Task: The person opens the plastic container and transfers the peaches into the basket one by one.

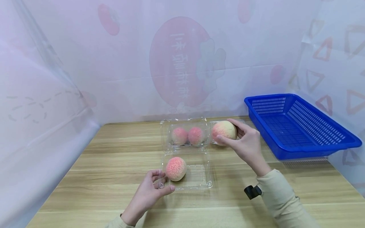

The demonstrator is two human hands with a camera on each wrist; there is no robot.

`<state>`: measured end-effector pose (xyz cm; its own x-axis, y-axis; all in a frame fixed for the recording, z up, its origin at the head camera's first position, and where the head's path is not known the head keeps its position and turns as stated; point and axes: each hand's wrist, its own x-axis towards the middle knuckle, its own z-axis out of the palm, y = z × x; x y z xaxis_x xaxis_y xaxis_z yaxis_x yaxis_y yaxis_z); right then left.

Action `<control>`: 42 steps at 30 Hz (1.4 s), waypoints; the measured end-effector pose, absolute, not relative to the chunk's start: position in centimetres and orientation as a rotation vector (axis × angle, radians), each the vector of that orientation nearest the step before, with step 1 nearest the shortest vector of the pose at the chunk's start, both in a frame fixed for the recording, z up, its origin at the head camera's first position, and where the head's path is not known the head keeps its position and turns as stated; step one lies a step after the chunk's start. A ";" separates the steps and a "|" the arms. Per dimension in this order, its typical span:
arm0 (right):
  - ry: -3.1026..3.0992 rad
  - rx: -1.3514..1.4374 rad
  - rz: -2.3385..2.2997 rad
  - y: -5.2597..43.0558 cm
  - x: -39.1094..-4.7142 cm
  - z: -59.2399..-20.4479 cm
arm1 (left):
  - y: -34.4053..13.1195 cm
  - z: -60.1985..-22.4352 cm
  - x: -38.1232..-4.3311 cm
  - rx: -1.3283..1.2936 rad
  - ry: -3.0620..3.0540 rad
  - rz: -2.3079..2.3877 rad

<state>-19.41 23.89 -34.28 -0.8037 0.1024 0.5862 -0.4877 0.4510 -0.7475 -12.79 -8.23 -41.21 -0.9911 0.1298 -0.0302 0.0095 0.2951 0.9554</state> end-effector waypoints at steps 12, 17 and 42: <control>-2.148 0.225 1.349 25.7 -19.0 -33.7 | -8.2 -41.0 -12.7 0.142 2.455 1.788; -2.148 0.192 1.357 26.4 -18.9 -33.7 | -8.2 -41.0 -12.7 0.144 2.452 1.791; -2.130 0.014 1.251 31.4 -18.4 -33.2 | -8.2 -41.1 -12.7 0.110 2.480 1.764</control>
<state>-18.35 31.43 -33.23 -0.7828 0.3063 0.5417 -0.3240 0.5426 -0.7750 -12.71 -8.24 -41.09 -0.9928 0.1142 -0.0364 0.0031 0.3283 0.9446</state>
